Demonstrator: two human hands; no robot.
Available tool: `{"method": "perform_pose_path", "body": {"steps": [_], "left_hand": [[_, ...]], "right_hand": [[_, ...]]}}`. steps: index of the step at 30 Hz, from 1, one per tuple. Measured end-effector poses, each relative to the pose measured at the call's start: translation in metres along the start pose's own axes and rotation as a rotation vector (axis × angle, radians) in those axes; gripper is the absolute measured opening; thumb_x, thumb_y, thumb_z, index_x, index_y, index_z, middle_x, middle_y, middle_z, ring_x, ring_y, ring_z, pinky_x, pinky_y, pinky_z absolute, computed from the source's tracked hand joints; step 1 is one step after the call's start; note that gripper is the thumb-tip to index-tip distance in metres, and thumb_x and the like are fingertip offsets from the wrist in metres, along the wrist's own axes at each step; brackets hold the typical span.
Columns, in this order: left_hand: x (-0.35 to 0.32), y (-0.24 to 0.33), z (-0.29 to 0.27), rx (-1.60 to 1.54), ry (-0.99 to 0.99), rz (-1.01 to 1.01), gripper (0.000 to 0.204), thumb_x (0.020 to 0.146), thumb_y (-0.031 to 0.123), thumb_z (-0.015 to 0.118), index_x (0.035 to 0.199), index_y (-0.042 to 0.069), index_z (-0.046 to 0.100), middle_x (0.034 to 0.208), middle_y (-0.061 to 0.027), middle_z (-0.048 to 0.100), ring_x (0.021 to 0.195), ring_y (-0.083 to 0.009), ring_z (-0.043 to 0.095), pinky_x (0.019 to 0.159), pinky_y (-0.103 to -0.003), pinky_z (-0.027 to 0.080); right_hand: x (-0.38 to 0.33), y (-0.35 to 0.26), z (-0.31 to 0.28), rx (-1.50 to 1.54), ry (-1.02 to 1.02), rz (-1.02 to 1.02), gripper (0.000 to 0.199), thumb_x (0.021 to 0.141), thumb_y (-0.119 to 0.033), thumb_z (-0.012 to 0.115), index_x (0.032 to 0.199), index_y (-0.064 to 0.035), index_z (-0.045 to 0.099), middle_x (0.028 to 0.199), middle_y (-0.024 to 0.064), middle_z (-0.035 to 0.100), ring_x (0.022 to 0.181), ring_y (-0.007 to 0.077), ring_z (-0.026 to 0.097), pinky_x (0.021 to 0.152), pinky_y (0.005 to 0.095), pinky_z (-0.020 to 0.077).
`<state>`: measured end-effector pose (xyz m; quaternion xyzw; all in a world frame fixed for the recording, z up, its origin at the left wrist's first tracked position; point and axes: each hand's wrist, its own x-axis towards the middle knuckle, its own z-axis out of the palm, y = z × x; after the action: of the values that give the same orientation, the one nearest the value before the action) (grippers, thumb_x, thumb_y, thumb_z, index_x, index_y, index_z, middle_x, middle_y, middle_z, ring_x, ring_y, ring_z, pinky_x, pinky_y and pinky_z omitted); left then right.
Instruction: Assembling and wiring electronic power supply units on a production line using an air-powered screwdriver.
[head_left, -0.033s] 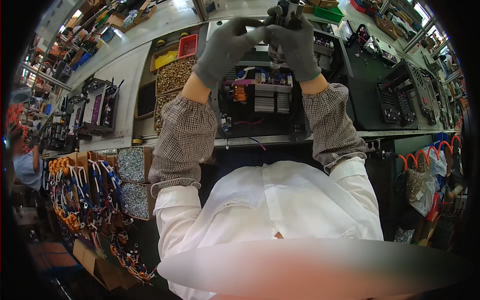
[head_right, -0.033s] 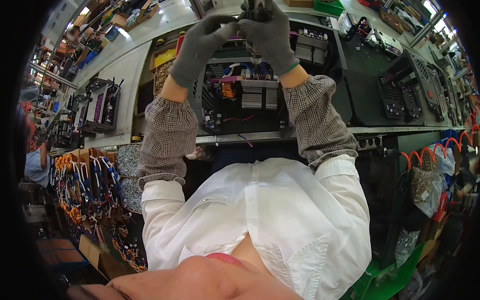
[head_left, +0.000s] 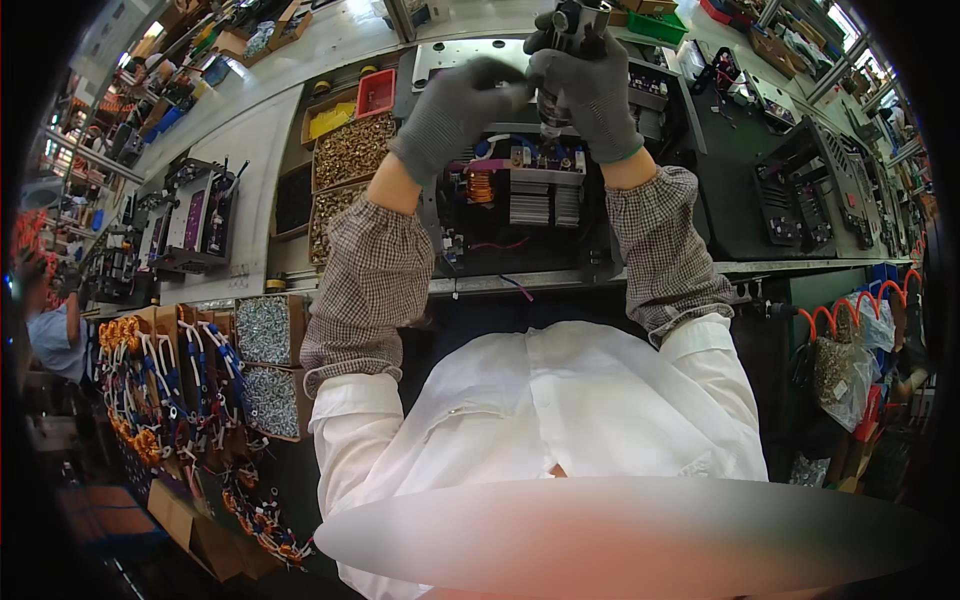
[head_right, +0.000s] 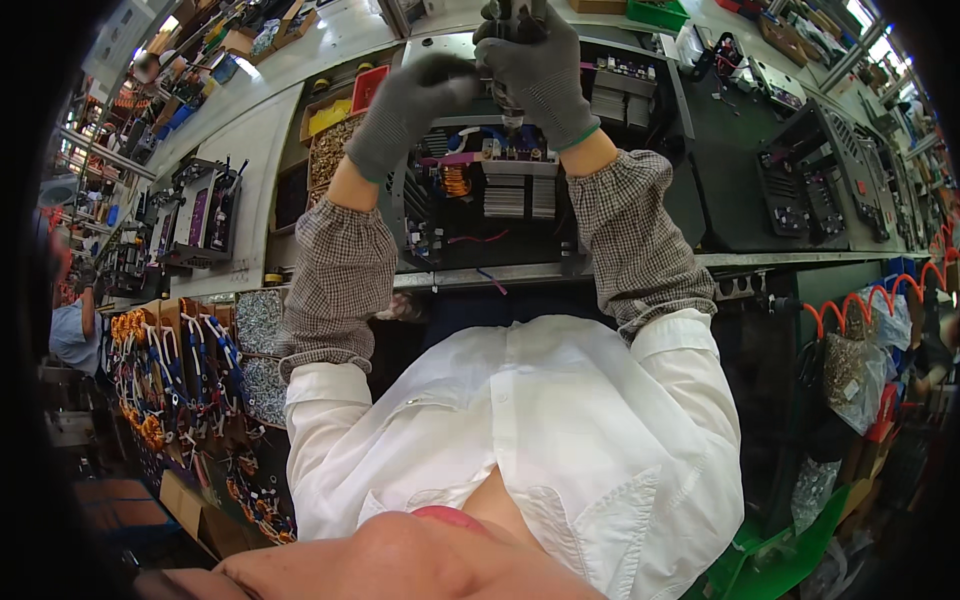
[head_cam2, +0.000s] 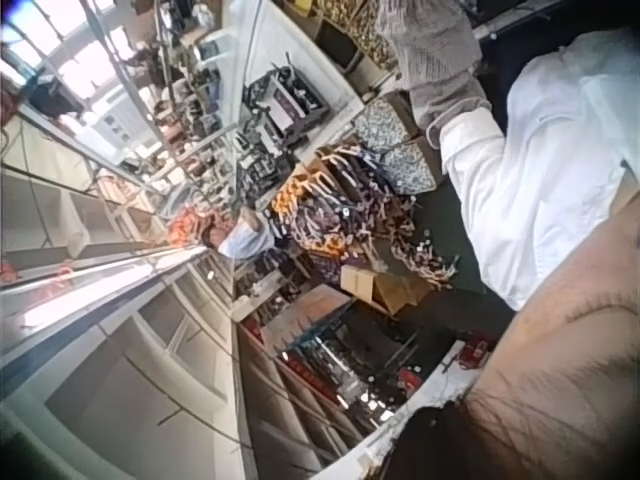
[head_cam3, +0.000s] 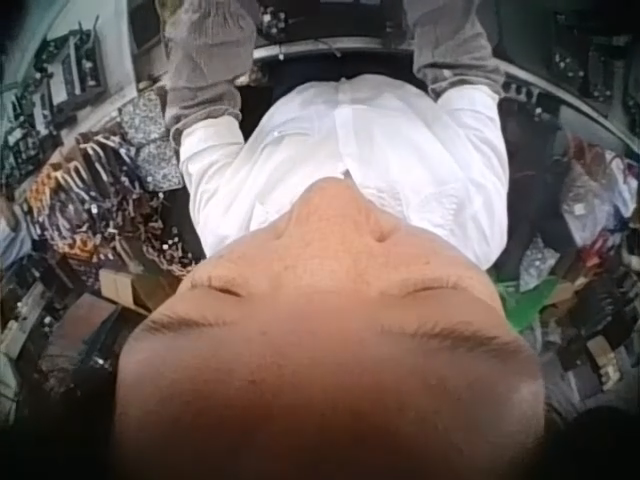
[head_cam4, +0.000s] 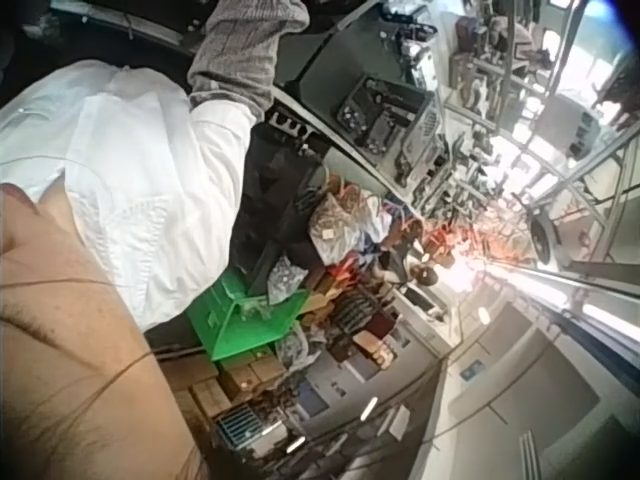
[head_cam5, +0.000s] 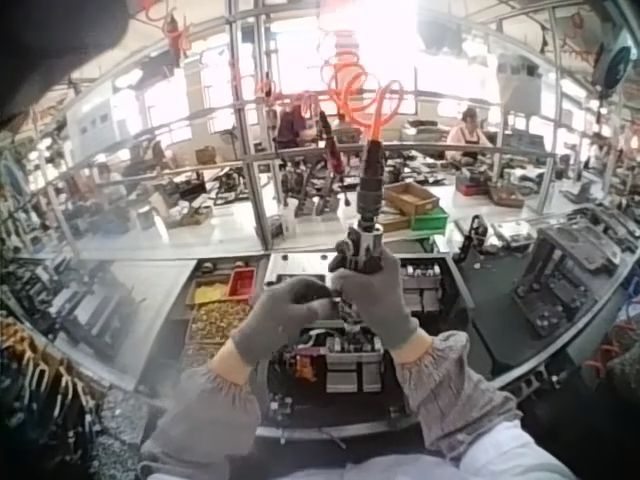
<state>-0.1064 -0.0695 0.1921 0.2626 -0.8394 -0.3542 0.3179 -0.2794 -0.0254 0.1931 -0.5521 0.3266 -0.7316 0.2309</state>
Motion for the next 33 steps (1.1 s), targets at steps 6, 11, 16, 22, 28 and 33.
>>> {"method": "perform_pose_path", "body": {"steps": [6,11,16,22,28,33], "left_hand": [[-0.021,-0.023,0.046,0.515,-0.266,-0.026,0.032,0.090,0.035,0.063,0.120,0.024,0.065,0.097,-0.0011,0.071,0.082,-0.0167,0.069,0.072,-0.028,0.056],[-0.019,-0.037,0.049,0.446,-0.189,0.072,0.026,0.088,0.032,0.066,0.112,0.021,0.070,0.093,-0.0020,0.071,0.076,-0.0178,0.069,0.070,-0.030,0.057],[-0.017,-0.026,0.048,0.289,-0.155,-0.016,0.024,0.085,0.022,0.071,0.106,0.012,0.072,0.094,-0.0056,0.072,0.080,-0.0162,0.069,0.074,-0.028,0.056],[-0.012,-0.029,0.046,0.197,-0.235,-0.211,0.025,0.086,0.021,0.069,0.108,0.011,0.070,0.093,-0.0069,0.072,0.080,-0.0155,0.069,0.074,-0.029,0.056],[-0.014,-0.028,0.049,0.464,-0.296,0.054,0.027,0.088,0.033,0.063,0.108,0.016,0.070,0.090,-0.0098,0.070,0.082,-0.0232,0.068,0.075,-0.034,0.054],[-0.005,-0.025,0.023,-0.533,-0.070,-0.344,0.022,0.089,0.016,0.068,0.104,0.000,0.067,0.086,-0.0032,0.067,0.072,-0.0084,0.060,0.064,-0.021,0.050]], "right_hand": [[-0.010,-0.009,0.004,0.060,-0.061,0.035,0.029,0.079,0.006,0.064,0.108,0.0011,0.062,0.090,0.0066,0.066,0.073,0.0090,0.062,0.064,0.0226,0.0528],[-0.008,-0.018,0.007,-0.003,-0.055,-0.023,0.031,0.079,0.007,0.062,0.109,0.0010,0.061,0.093,0.0078,0.066,0.073,0.0104,0.063,0.065,0.0229,0.0535],[-0.006,-0.025,0.004,-0.033,-0.097,-0.115,0.030,0.080,0.007,0.062,0.110,0.0015,0.060,0.095,0.0095,0.066,0.076,0.0133,0.065,0.066,0.0249,0.0553],[-0.007,-0.026,0.002,0.215,-0.071,-0.092,0.032,0.081,0.004,0.065,0.113,0.0031,0.059,0.098,0.0134,0.066,0.077,0.0173,0.066,0.066,0.0266,0.0561],[-0.004,-0.029,-0.023,0.484,-0.039,0.175,0.039,0.080,-0.003,0.064,0.119,-0.0002,0.056,0.100,0.0155,0.064,0.074,0.0211,0.067,0.053,0.0269,0.0550],[0.021,-0.087,-0.037,-0.283,-0.099,-0.352,0.041,0.079,0.000,0.059,0.120,0.0029,0.055,0.099,0.0162,0.063,0.077,0.0209,0.068,0.058,0.0284,0.0586]]}}
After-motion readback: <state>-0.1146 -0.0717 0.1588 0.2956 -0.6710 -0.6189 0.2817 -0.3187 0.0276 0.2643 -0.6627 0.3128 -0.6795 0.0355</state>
